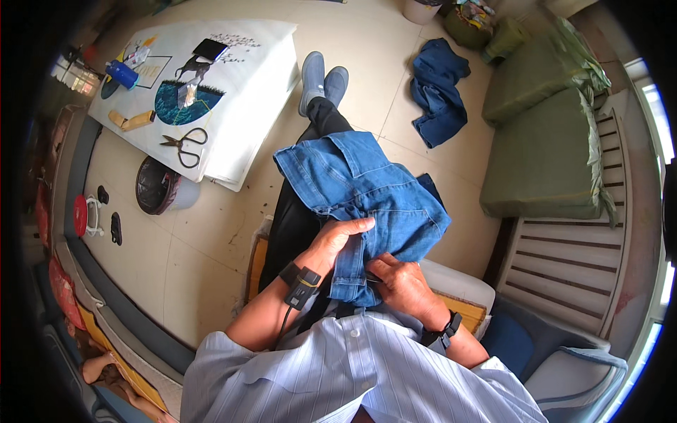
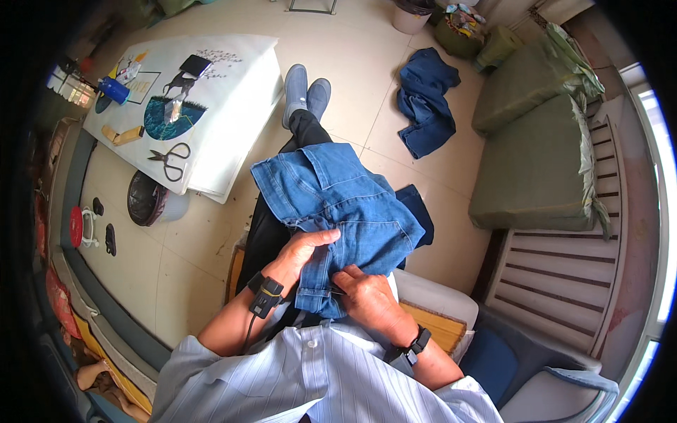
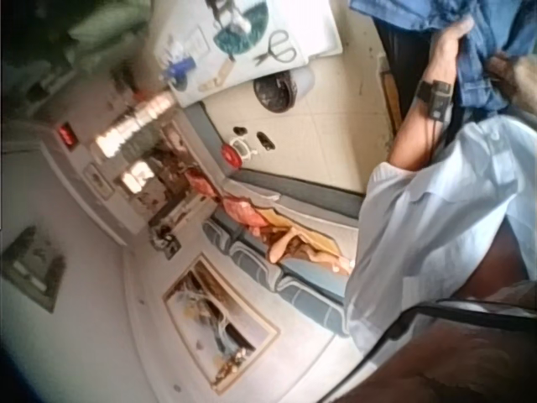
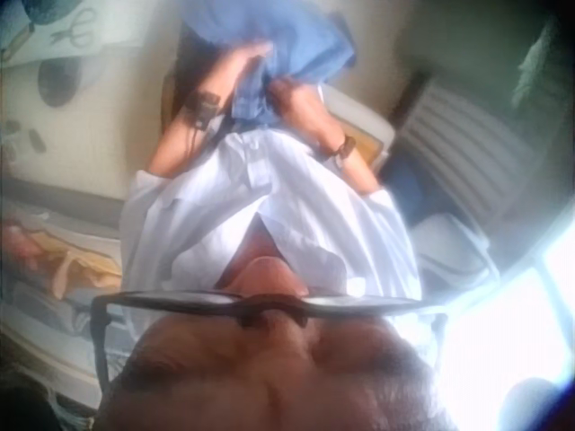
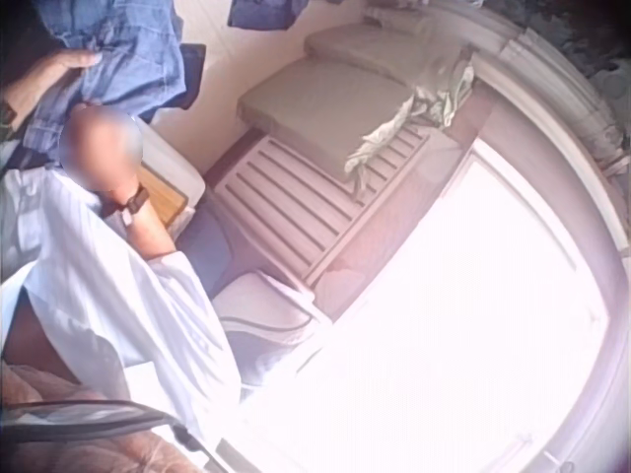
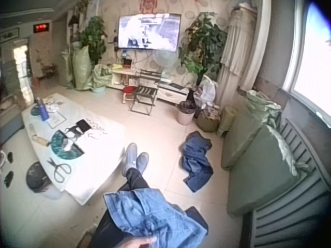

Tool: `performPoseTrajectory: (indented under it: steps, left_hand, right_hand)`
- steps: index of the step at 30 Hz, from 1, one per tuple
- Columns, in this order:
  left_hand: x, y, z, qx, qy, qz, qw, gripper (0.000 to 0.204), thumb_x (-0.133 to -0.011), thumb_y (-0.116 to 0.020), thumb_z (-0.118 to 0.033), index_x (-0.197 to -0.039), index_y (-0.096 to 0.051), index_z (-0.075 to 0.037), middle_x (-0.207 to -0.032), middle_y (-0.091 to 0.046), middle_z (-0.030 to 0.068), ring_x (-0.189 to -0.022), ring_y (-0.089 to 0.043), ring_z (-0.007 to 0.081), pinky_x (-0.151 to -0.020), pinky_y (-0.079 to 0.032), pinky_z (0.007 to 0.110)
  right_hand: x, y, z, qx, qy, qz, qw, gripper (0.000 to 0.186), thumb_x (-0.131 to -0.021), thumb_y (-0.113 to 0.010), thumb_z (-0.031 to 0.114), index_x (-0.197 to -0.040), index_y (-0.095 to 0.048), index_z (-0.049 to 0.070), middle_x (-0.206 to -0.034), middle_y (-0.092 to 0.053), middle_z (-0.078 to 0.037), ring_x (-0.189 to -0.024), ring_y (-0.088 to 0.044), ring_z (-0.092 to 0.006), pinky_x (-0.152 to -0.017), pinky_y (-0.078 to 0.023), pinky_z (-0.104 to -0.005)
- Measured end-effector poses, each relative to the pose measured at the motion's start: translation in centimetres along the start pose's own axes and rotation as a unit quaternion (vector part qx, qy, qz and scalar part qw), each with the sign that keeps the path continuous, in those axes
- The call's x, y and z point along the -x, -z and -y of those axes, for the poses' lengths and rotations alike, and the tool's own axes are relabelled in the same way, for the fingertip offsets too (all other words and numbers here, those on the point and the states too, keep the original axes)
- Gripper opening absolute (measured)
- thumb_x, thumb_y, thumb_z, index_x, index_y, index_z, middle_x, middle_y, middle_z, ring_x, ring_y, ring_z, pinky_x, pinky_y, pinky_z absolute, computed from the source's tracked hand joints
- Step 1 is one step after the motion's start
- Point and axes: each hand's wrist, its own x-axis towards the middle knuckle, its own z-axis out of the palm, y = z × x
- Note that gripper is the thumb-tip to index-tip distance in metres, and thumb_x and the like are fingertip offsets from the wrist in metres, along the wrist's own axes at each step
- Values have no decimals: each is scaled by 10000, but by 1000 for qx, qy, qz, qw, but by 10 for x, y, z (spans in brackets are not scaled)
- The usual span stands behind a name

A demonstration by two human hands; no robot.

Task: The person uses a seam ripper to remove stitches from the pocket area of a pair of blue jeans. They repeatedly pick at the seam, pull out threads, and inspect the fabric while seated.

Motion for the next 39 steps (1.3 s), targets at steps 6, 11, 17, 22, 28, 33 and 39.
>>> performPoseTrajectory:
  steps: [6,11,17,22,28,33,39]
  left_hand:
    - [-18,16,22,-18,-126,50,991,419,-820,-835,-80,-1204,-693,10,-1100,-735,63,-967,-697,189,-933,-567,344]
    - [34,8,-1,6,-186,53,981,471,-826,-816,-22,-1275,-675,-4,-1150,-701,26,-1033,-668,157,-968,-540,326]
    - [52,9,-4,-47,-236,43,970,482,-829,-768,18,-1301,-674,-10,-1147,-707,22,-1030,-669,136,-942,-546,295]
    - [53,9,0,-19,-208,40,977,514,-812,-737,8,-1320,-663,-7,-1191,-721,54,-1072,-688,193,-997,-541,357]
    - [45,17,7,5,-198,53,979,539,-818,-702,16,-1353,-638,-7,-1232,-706,58,-1100,-681,199,-1026,-533,371]
    - [48,16,4,-5,-186,60,981,565,-813,-695,19,-1373,-619,-6,-1231,-702,60,-1110,-676,200,-1024,-535,380]
    - [54,12,5,61,-167,67,982,605,-792,-672,18,-1392,-595,3,-1247,-696,89,-1119,-683,227,-1029,-542,401]
  right_hand:
    - [-1,10,-8,-156,-4,-11,988,185,-881,-727,-2,-1061,-708,38,-985,-703,-93,-787,-702,-283,-687,-556,-396]
    - [-7,30,-1,-356,-80,-133,922,72,-976,-733,44,-1038,-711,14,-897,-699,6,-722,-605,-79,-603,-472,-263]
    - [-46,46,16,-457,-164,-159,860,108,-930,-765,23,-1020,-707,30,-798,-664,18,-588,-484,-17,-509,-363,-202]
    - [-65,38,2,-451,-169,-119,868,151,-914,-757,3,-1040,-684,45,-837,-651,30,-686,-557,-32,-565,-440,-214]
    - [-67,27,1,-405,-114,-126,898,310,-867,-759,-79,-1141,-663,29,-983,-679,-8,-891,-618,-76,-799,-522,-251]
    - [-70,22,1,-338,-76,-150,926,279,-899,-726,-79,-1147,-651,22,-940,-673,4,-856,-605,-71,-782,-507,-240]
    - [-70,30,2,-412,-45,-148,898,235,-932,-675,-97,-1136,-639,15,-912,-649,14,-841,-584,-58,-758,-489,-230]
